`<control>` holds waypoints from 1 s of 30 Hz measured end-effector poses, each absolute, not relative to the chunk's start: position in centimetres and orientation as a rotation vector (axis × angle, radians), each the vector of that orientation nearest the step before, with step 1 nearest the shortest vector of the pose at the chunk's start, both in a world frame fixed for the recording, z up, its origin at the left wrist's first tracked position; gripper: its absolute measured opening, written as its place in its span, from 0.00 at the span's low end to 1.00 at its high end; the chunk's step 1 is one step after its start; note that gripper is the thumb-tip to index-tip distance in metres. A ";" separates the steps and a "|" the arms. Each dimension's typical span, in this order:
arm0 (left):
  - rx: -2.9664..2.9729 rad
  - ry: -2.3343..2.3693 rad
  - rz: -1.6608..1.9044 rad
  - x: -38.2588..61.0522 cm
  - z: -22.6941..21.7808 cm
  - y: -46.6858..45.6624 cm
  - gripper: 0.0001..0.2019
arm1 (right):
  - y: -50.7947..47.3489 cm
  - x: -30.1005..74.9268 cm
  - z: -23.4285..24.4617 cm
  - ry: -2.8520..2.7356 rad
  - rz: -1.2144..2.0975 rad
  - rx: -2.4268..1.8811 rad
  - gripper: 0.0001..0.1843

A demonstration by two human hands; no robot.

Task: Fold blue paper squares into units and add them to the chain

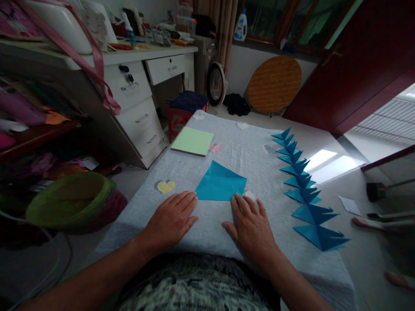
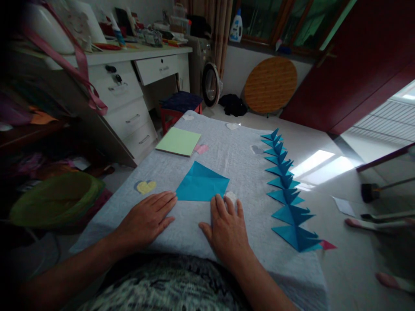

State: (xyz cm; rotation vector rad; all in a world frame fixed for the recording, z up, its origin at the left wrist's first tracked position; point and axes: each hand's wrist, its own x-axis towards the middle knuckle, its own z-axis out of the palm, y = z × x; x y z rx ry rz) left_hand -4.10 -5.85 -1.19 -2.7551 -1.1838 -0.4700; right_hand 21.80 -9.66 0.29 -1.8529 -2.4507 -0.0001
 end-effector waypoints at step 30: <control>-3.008 -1.671 -0.640 -1.4 -0.5 -0.3 0.23 | -4.0 23.8 -0.9 -2.038 0.361 -1.633 0.08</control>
